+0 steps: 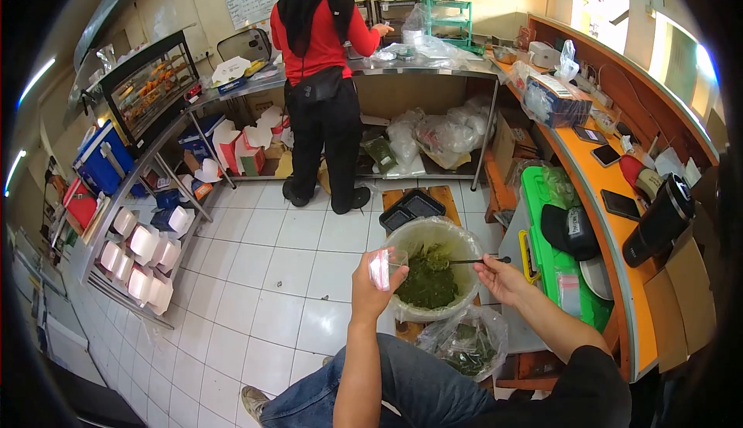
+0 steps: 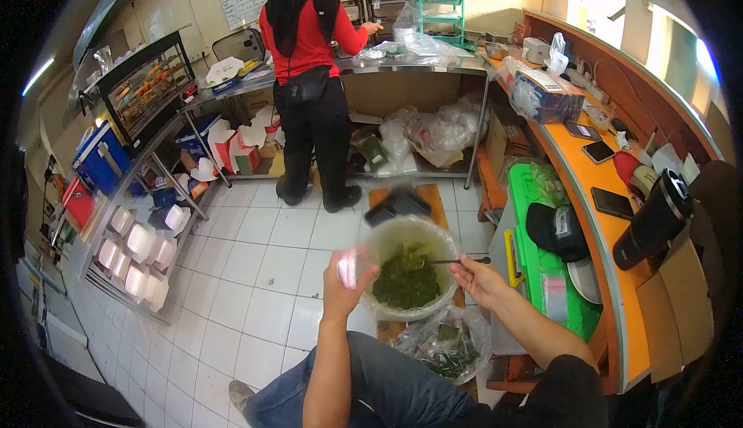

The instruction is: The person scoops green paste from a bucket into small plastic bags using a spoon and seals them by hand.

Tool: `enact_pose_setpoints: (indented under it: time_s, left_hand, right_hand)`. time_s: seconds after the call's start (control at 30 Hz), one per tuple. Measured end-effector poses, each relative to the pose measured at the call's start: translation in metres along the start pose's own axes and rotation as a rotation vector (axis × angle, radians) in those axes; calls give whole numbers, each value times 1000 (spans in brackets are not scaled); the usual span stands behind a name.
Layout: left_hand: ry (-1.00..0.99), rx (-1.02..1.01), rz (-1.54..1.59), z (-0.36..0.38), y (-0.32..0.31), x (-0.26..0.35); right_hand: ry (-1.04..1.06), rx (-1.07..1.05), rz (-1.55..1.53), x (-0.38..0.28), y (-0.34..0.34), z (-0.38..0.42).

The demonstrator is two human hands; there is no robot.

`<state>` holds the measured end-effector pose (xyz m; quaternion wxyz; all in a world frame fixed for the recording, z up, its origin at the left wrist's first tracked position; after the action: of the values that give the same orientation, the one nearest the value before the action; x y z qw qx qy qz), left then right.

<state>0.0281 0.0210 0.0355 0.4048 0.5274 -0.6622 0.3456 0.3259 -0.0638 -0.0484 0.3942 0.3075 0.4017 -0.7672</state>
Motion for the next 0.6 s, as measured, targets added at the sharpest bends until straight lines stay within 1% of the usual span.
enact_pose_setpoints:
  time_s: [0.03, 0.1, 0.2, 0.33, 0.4, 0.47, 0.53, 0.6]
  left_hand:
    - [10, 0, 1, 0, 0, -1]
    - [19, -2, 5, 0, 1, -2]
    - [29, -13, 8, 1, -1, -2]
    - [47, -45, -37, 1, -3, 0]
    - [62, -72, -66, 2, -6, -1]
    - [32, -109, 10, 2, -9, -2]
    - [42, -136, -21, 3, -11, -1]
    - [55, -165, -50, 3, -13, 0]
  right_hand:
    - [3, 3, 1, -1, 0, 0]
    - [-24, -11, -108, -1, -2, 0]
    - [-25, -45, -82, -1, -5, 3]
    - [-18, -32, -92, -2, -2, -1]
    - [32, -8, -60, -6, -4, 2]
    - [64, 5, -37, -12, -8, 5]
    - [95, 19, -14, -19, -12, 9]
    - [181, 20, 35, -31, -18, 15]
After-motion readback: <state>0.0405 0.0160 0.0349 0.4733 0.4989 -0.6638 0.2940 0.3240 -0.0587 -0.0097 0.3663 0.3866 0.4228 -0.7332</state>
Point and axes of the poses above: each hand's wrist, its own z-axis away from the middle knuckle, its own y-axis out of the back of the hand, x = y × z, the point moved 5 cm from there along -z, towards the middle knuckle, and after that the axes turned 14 degrees about z, right-handed, at the moved point
